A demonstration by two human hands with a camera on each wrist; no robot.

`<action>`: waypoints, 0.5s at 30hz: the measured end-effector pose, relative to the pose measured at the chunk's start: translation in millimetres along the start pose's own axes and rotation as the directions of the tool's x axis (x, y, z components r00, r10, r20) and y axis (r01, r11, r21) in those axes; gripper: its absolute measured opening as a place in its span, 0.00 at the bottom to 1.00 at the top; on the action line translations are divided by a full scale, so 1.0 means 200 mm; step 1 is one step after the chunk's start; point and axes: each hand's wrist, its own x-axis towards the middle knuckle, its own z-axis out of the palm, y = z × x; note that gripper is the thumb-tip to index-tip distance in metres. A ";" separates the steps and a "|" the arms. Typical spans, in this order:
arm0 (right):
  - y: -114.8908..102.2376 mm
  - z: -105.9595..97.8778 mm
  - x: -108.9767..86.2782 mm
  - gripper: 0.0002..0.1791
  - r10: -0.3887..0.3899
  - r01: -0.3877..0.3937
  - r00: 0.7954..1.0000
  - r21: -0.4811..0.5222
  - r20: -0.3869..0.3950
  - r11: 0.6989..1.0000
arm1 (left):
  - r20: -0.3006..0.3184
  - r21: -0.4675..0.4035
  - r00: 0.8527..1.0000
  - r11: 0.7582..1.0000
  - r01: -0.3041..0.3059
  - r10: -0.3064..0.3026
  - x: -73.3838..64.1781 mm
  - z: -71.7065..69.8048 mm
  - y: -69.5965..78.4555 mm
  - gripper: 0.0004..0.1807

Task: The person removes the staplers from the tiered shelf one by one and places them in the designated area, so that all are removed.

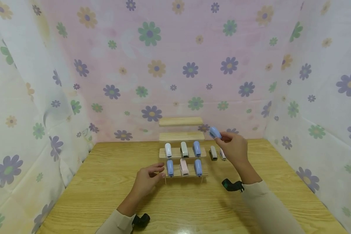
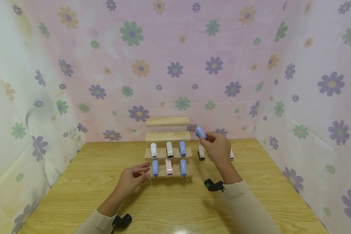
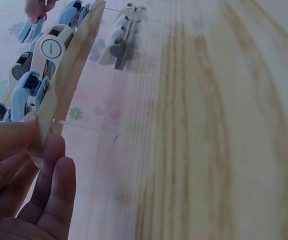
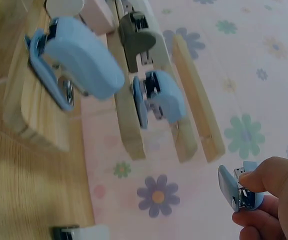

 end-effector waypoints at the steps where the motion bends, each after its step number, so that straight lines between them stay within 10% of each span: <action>1: 0.02 -0.01 0.00 0.21 0.009 -0.009 1.000 -0.003 -0.004 1.000 | 0.000 0.001 1.000 1.000 -0.001 0.001 0.00 0.00 0.00 0.13; 15: 0.24 -0.13 -0.04 0.23 0.096 -0.102 0.992 -0.077 -0.085 0.992 | 0.012 -0.008 1.000 1.000 -0.012 0.012 0.00 -0.01 0.00 0.15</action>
